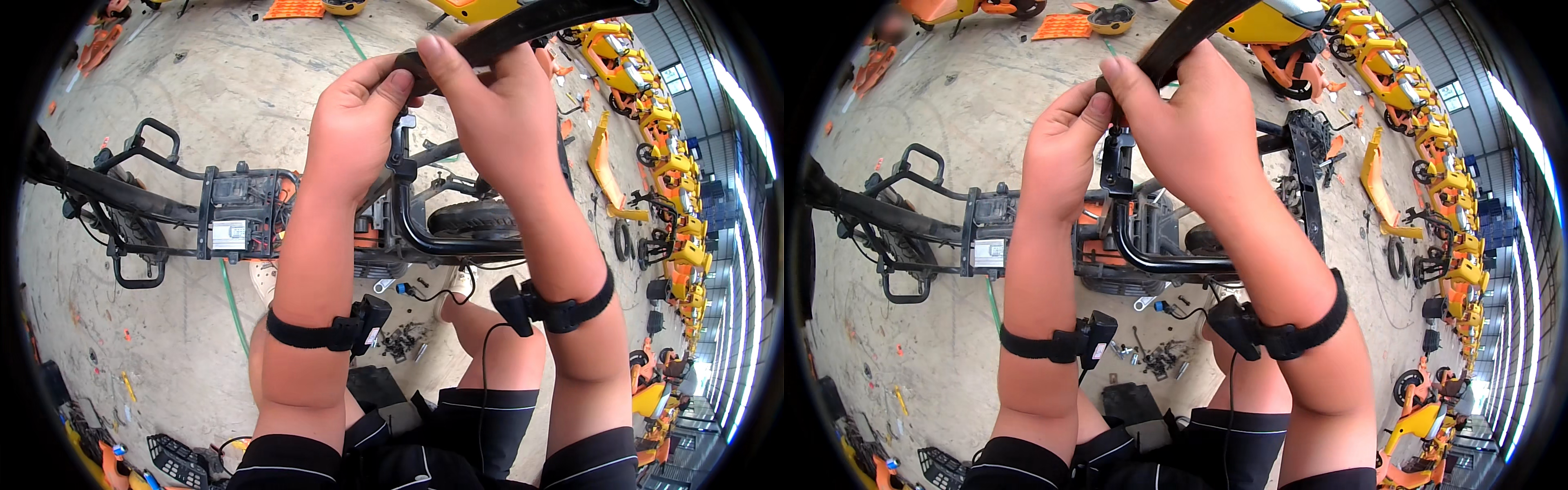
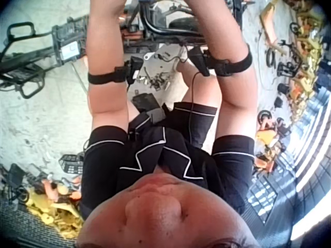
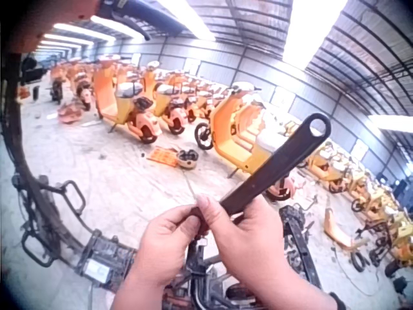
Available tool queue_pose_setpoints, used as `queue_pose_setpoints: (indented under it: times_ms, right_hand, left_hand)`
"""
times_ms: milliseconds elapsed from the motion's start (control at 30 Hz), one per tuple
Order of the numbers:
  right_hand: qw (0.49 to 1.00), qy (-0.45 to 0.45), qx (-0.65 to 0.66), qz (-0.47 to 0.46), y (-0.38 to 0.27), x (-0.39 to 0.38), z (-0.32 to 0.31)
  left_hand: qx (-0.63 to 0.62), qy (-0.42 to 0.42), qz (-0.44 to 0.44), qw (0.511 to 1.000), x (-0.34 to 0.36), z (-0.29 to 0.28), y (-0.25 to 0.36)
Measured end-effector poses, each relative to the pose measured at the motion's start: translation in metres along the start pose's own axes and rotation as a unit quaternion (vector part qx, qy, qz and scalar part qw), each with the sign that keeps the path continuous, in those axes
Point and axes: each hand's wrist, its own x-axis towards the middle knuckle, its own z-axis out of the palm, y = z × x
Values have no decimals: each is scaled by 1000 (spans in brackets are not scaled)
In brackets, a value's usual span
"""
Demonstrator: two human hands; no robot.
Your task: The person uses an adjustable wrench to tighten a bolt on a scooter's metal frame. They adjust the wrench size, position it on the bolt, and rotate it several times to secure the bracket.
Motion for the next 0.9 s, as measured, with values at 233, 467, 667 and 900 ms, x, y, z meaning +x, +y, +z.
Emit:
queue_pose_setpoints:
  times_ms: [233,467,667,900]
  right_hand:
    - [959,-208,120,-148,18,15,-37]
    - [944,-264,5,-198,10,34,-47]
    - [958,-239,-25,-156,-9,33,-33]
    - [991,-118,23,-60,-2,31,0]
  left_hand:
    - [-8,-73,-17,997,6,-12,-3]
    - [-2,-51,-45,998,6,-9,5]
    - [75,-53,-70,993,5,-12,25]
    - [141,-96,-66,983,2,-23,36]
